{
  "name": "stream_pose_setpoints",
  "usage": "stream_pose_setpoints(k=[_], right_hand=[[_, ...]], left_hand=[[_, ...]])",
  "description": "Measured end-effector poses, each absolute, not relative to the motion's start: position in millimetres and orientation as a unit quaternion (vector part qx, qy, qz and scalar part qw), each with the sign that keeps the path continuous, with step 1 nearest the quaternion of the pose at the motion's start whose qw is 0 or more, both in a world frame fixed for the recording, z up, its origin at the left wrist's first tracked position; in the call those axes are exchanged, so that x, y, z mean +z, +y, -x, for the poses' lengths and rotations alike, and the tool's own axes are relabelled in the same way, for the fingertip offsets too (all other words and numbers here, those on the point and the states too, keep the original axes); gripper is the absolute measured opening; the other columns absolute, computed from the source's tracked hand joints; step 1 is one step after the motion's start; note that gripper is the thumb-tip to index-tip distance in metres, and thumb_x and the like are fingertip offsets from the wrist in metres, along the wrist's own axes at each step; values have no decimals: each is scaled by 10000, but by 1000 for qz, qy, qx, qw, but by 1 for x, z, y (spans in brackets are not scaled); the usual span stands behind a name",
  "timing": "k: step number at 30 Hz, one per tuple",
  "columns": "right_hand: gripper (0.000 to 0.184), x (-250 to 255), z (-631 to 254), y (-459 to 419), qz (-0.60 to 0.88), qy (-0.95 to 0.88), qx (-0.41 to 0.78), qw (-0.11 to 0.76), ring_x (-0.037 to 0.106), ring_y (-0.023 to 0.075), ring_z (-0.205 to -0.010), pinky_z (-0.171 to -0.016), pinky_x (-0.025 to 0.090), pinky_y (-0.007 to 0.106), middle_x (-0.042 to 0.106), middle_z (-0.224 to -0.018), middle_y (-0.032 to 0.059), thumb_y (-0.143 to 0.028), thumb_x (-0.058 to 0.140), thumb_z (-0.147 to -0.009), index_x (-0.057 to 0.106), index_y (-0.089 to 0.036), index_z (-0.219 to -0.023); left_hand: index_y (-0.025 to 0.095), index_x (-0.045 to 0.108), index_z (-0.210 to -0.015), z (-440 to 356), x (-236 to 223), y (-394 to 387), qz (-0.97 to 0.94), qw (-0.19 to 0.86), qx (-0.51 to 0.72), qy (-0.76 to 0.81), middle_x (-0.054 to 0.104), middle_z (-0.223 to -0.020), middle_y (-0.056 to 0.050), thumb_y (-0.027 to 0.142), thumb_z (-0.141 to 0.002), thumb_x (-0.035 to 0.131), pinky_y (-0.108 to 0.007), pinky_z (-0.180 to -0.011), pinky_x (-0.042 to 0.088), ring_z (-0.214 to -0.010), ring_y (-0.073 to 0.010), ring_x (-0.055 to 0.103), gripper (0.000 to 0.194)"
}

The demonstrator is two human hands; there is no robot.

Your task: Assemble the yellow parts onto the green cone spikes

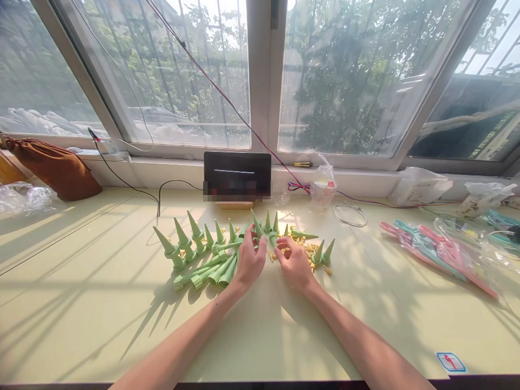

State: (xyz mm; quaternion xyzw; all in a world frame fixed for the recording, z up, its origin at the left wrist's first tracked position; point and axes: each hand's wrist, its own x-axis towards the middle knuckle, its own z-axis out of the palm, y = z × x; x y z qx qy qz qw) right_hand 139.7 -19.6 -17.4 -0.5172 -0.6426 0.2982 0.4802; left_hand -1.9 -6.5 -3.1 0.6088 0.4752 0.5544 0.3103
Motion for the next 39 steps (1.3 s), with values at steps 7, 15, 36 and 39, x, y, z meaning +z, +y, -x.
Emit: stream_pose_setpoints(k=[7,15,36,39], right_hand=[[288,-14,-139,-20,532,-644,288,468,651,177,-563,-498,491,298,717,-973,94,-443,584,-868,626,-202,-1019],[291,-13,-140,-19,532,-641,290,470,602,152,-487,-427,454,284,715,-1004,100,-435,576,-858,625,-201,-1024],[224,-11,-139,-20,497,-711,270,419,550,97,-519,-594,488,278,720,-1064,51,-258,543,-837,668,-199,-1015],[261,-13,-140,-19,497,-713,285,405,523,90,-514,-581,471,270,726,-1053,51,-240,540,-833,684,-192,-1045]], left_hand=[[180,528,-1249,5,-7,-1,-593,295,572,485,567,-668,6,326,-949,435,-272,-543,431,-522,-135,520,346],[183,485,-1268,5,0,-5,-566,324,566,503,621,-776,-18,299,-936,414,-276,-561,439,-552,-134,543,358],[176,494,-1271,2,6,-11,-574,377,580,438,575,-725,3,328,-945,438,-229,-472,445,-505,-105,539,364],[173,496,-1281,1,5,-12,-579,380,574,437,583,-761,-5,354,-946,452,-229,-500,456,-523,-100,546,383]])
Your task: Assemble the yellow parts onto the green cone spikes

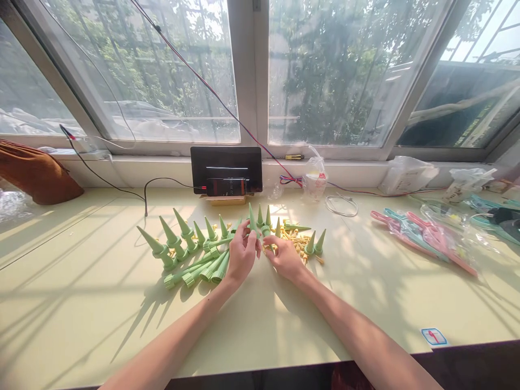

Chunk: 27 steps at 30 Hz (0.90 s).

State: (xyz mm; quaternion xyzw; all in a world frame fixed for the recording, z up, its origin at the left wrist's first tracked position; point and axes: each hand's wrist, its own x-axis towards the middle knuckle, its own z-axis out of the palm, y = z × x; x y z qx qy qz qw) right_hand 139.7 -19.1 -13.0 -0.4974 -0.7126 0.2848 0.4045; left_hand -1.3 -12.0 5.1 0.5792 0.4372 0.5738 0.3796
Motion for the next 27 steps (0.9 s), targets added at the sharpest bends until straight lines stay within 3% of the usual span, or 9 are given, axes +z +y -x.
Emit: stream_pose_setpoints(k=[13,27], right_hand=[[203,-9,-139,-23,448,-729,335,395,431,72,-483,-504,382,224,709,-860,24,-177,559,-795,667,-171,-967],[125,-6,-138,-25,426,-751,324,386,400,64,-492,-506,339,221,676,-850,11,-146,542,-803,613,-172,-902]], left_hand=[[197,514,-1293,2,-2,-9,-593,375,559,441,610,-799,-16,365,-950,456,-259,-578,482,-573,-121,584,387],[194,524,-1269,2,-1,-10,-597,366,550,456,610,-771,-18,377,-946,451,-265,-581,487,-600,-141,596,378]])
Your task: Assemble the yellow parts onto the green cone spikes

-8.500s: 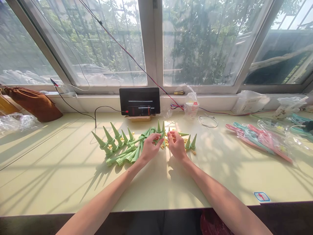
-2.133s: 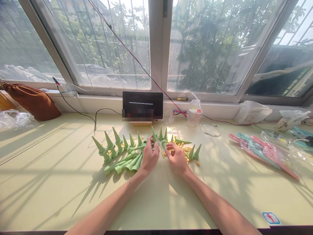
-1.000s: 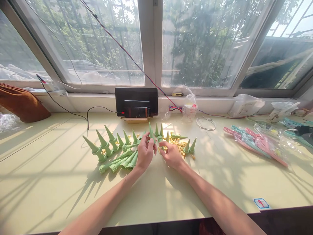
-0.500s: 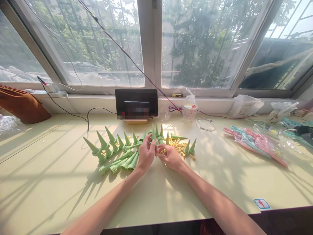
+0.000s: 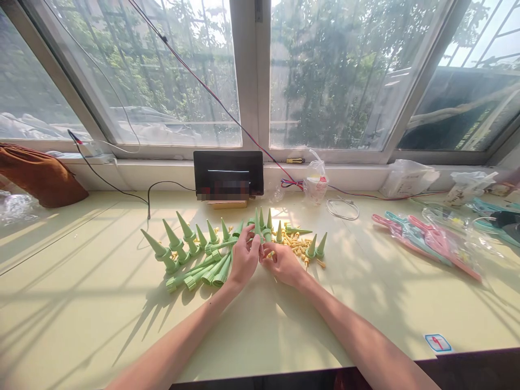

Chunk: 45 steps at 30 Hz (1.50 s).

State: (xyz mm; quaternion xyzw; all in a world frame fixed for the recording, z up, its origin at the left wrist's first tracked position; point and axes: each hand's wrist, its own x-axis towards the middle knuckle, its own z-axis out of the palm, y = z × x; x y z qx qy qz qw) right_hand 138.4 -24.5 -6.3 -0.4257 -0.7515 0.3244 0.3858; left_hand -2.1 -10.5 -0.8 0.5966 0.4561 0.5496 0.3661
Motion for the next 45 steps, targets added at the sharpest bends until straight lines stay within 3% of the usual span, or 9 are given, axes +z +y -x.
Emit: stream_pose_setpoints(k=[8,13,18,25,35,45], right_hand=[[87,-4,-135,-25,429,-716,347,427,422,68,-498,-500,358,239,644,-891,25,-240,523,-883,588,-183,-891],[146,-6,-134,-21,434,-671,401,449,470,96,-497,-464,388,243,593,-770,10,-304,518,-896,583,-186,-950],[185,-11,-134,-19,429,-642,422,475,491,90,-506,-461,411,243,588,-835,19,-343,505,-915,565,-191,-1002],[210,-7,-133,-23,434,-631,398,506,498,81,-536,-484,428,245,584,-958,43,-356,479,-929,551,-199,-1050],[224,-5,-133,-21,429,-608,396,539,481,91,-472,-445,409,240,538,-736,-21,-406,510,-932,526,-204,-1027],[200,-3,-134,-21,452,-594,372,552,525,100,-464,-430,432,254,571,-809,-4,-392,530,-913,522,-213,-1000]], left_hand=[[196,534,-1243,2,0,-11,-601,351,550,461,634,-762,-19,380,-947,453,-272,-598,491,-617,-151,617,357],[189,535,-1233,2,1,-11,-593,352,556,464,636,-797,-31,388,-938,463,-255,-578,483,-632,-145,618,363],[182,530,-1237,2,3,-11,-590,352,553,471,620,-772,-18,385,-930,470,-245,-556,465,-590,-129,583,372],[181,509,-1246,2,2,-12,-594,377,539,463,615,-815,-28,409,-935,470,-225,-506,444,-542,-104,553,388],[186,501,-1216,1,1,-13,-619,453,500,402,565,-940,-42,460,-903,545,-200,-412,411,-553,-84,557,418],[169,563,-1120,-1,8,-16,-636,467,475,389,640,-925,-68,489,-877,588,-211,-429,453,-582,-113,597,402]])
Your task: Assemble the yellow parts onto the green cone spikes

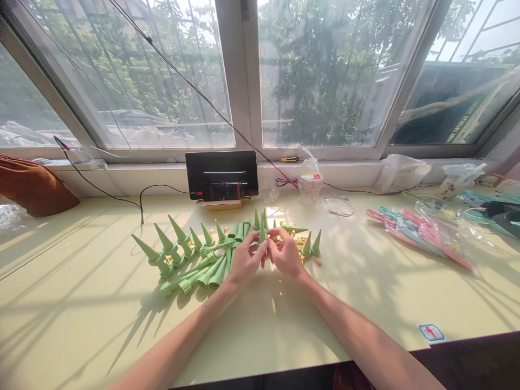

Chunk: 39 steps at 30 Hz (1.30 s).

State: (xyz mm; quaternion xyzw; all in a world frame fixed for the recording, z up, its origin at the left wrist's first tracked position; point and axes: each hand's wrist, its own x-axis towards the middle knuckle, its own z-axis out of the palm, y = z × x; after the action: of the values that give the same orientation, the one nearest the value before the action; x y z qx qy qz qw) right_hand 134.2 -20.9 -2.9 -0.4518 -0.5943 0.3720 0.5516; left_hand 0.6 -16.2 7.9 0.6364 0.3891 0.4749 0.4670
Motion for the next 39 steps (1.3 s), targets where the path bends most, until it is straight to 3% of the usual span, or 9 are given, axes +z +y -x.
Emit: stream_pose_setpoints(k=[7,15,29,39], right_hand=[[203,-6,-134,-19,448,-585,352,577,543,107,-503,-449,457,261,573,-840,17,-399,557,-899,523,-209,-963],[208,-6,-135,-20,434,-575,339,605,528,128,-470,-440,441,276,503,-629,-39,-414,559,-912,512,-221,-973],[220,-5,-133,-19,427,-581,346,601,589,136,-535,-488,497,300,571,-819,13,-419,566,-908,485,-226,-978],[247,-8,-134,-17,438,-562,355,605,544,132,-534,-513,470,291,535,-732,-8,-438,617,-879,515,-214,-896]], left_hand=[[176,572,-1064,0,5,-14,-635,454,480,401,651,-919,-68,533,-871,585,-219,-433,453,-542,-103,576,406],[171,577,-997,0,2,-12,-619,435,490,432,649,-860,-58,529,-867,590,-245,-457,453,-503,-108,574,381],[170,587,-975,-1,1,-11,-618,448,493,418,643,-807,-54,544,-866,573,-228,-432,423,-544,-118,562,390],[171,548,-1033,-2,-1,-12,-609,462,499,409,630,-844,-49,533,-871,574,-221,-409,414,-542,-106,537,398]])
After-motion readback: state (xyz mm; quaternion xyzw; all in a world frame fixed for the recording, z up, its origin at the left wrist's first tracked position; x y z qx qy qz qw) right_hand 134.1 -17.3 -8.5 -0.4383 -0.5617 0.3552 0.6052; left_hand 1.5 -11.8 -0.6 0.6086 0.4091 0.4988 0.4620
